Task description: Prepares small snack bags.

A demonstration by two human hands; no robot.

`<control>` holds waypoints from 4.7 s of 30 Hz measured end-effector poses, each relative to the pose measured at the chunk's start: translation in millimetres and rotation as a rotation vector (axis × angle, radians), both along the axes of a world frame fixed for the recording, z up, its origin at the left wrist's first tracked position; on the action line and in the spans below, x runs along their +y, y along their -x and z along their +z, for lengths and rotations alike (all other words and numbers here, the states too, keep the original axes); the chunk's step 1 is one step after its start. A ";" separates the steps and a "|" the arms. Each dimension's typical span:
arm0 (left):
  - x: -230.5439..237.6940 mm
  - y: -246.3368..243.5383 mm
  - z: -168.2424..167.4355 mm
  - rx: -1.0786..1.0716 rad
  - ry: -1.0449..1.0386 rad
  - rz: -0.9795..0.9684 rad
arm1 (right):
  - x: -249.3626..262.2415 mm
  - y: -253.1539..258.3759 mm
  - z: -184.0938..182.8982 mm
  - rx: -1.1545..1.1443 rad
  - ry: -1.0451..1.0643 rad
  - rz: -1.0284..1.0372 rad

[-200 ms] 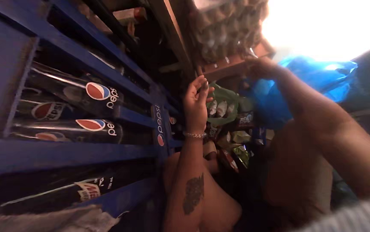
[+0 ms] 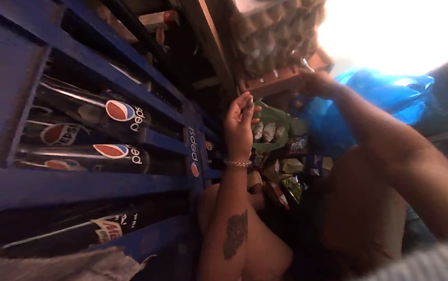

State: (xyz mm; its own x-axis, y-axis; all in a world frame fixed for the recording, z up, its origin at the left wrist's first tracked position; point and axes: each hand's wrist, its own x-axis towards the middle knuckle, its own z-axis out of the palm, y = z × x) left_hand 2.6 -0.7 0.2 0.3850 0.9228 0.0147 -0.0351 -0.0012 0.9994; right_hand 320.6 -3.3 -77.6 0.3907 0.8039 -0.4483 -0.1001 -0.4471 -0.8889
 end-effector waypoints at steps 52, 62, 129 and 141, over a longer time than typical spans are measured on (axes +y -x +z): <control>-15.3 9.5 -0.7 -0.750 0.063 -0.515 | -112.5 162.2 64.9 0.499 -0.476 0.761; -16.7 7.9 1.3 -0.713 0.100 -0.497 | -114.7 167.6 66.0 0.389 -0.482 0.630; -41.2 -13.2 -18.0 -0.119 -0.505 -0.448 | -120.4 183.3 129.7 -0.395 -0.209 0.420; -40.6 -12.9 -14.4 -0.120 -0.589 -0.456 | -119.4 179.2 123.2 -0.546 -0.170 0.446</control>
State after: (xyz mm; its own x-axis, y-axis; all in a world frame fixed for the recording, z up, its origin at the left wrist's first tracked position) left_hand 15.5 -41.3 -14.2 0.6914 0.4993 0.5222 -0.2684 -0.4936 0.8273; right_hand 141.5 -122.7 45.6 0.1422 0.9802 -0.1378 0.5376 -0.1933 -0.8208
